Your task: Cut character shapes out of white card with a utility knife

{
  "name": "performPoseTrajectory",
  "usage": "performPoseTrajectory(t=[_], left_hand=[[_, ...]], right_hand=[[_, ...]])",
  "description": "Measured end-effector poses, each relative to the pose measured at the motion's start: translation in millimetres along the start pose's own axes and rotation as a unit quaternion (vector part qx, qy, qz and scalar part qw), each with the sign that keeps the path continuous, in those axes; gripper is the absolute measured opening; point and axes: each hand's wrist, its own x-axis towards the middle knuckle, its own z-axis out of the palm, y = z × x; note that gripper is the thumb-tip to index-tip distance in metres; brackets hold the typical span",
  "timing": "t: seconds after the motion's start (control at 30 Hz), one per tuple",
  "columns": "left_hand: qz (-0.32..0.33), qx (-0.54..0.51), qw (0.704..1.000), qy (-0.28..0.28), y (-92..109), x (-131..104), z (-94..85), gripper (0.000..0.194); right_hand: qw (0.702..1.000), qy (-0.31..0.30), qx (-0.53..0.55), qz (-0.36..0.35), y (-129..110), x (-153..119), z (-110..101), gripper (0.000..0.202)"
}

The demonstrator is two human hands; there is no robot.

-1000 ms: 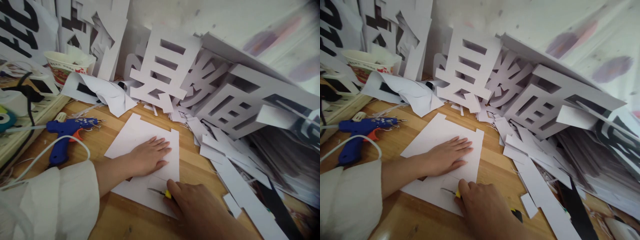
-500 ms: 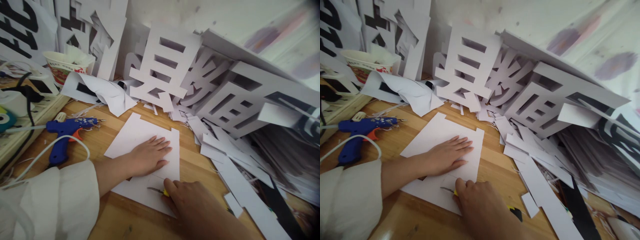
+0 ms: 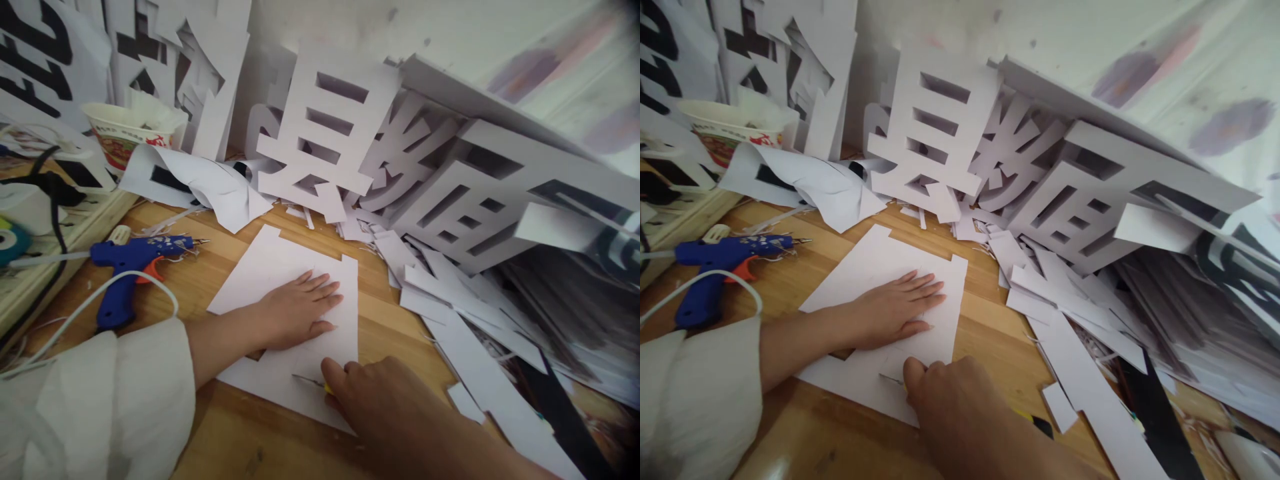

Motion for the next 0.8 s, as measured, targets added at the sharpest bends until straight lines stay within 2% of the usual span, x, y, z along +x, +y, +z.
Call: performPoseTrajectory(t=[0.17, 0.43, 0.6, 0.7, 0.8], left_hand=[[0.011, -0.002, 1.0, -0.006, -3, -1, -0.4, 0.053], [0.015, -0.004, 1.0, -0.015, -2, -1, -1.8, 0.054], [0.014, 0.0, 1.0, -0.017, -1, -1, -3.0, 0.054], [0.009, 0.002, 1.0, -0.026, 0, -1, -4.8, 0.053], [0.009, 0.0, 1.0, -0.025, 0, -1, -5.7, 0.053]], right_hand=[[1.0, -0.005, -0.005, -0.005, 3, -2, 0, 0.016], [1.0, 0.019, -0.023, -0.005, 9, -9, 17, 0.016], [1.0, -0.007, -0.02, 0.005, 15, -18, 25, 0.018], [0.999, -0.032, -0.001, 0.009, 18, -24, 24, 0.029], [0.999, -0.033, 0.019, 0.022, 19, -29, 20, 0.026]])
